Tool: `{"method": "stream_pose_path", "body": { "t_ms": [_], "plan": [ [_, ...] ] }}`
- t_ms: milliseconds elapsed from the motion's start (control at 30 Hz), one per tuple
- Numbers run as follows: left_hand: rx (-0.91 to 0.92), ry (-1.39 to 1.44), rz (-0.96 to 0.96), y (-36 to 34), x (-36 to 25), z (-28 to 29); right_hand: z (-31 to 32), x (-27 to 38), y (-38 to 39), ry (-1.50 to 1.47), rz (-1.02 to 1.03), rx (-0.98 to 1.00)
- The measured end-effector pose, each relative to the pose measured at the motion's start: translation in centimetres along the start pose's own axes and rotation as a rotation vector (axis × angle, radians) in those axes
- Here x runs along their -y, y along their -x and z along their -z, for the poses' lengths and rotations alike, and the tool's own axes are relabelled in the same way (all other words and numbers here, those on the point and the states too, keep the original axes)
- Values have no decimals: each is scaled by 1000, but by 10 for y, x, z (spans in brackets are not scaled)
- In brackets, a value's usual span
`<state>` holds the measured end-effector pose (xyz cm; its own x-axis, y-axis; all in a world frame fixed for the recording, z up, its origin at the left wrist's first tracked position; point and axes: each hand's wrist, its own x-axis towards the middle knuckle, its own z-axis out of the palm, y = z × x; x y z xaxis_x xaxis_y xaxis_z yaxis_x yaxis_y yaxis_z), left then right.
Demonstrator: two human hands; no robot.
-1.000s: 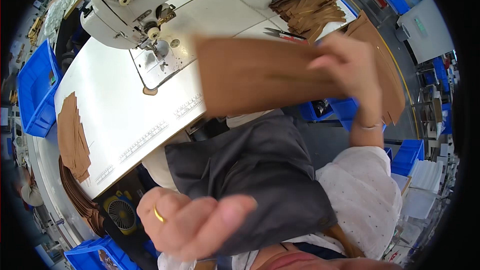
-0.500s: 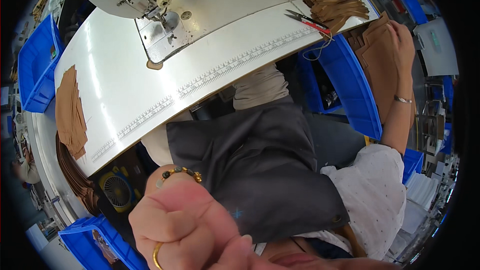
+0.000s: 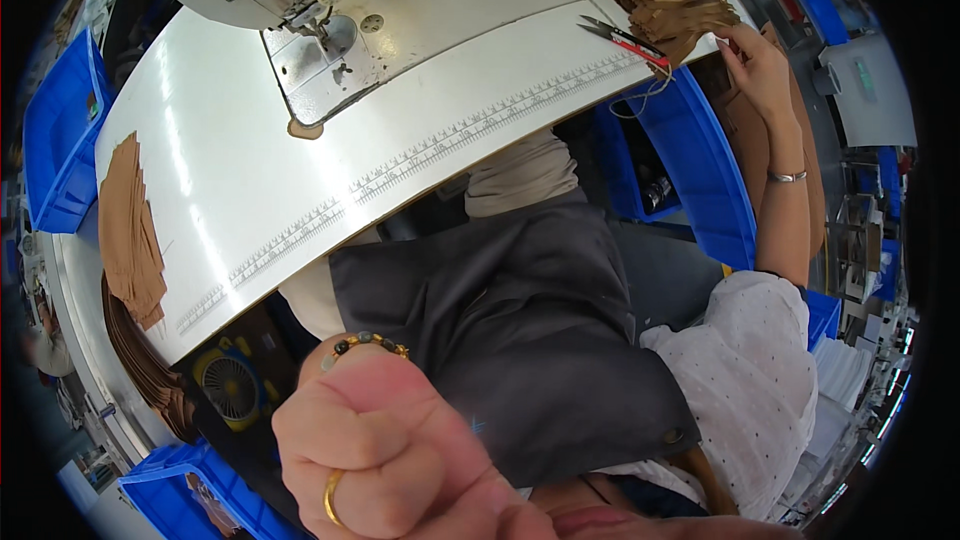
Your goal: The recorder uses a sewing machine to attach a zipper to a piece of brown leather material.
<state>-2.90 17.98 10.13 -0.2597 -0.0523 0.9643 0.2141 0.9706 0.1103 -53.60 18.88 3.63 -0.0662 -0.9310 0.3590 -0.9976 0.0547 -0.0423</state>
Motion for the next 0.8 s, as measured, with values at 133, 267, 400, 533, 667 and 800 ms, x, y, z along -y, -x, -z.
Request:
{"method": "stream_pose_path", "body": {
  "t_ms": [133, 267, 400, 533, 667, 800],
  "plan": [
    [-141, -30, -122, 11, 2, 1, -1, -8, -8, 41, 12, -59],
    [-42, -75, -32, 18, 1, -7, -18, -3, -30, 165, 91, -145],
    [-76, -90, 300, 7, -26, -13, -30, -14, -56, 378, 138, -59],
    [91, -9, 194, -13, -15, -5, -27, -31, -62, 474, 119, -4],
    [442, -233, 711, -20, -5, 4, -9, -41, -67, 198, 162, -292],
    [57, 234, 1223, 29, 29, -14, 0, -23, -68, -3, -83, -338]
  ]
}}
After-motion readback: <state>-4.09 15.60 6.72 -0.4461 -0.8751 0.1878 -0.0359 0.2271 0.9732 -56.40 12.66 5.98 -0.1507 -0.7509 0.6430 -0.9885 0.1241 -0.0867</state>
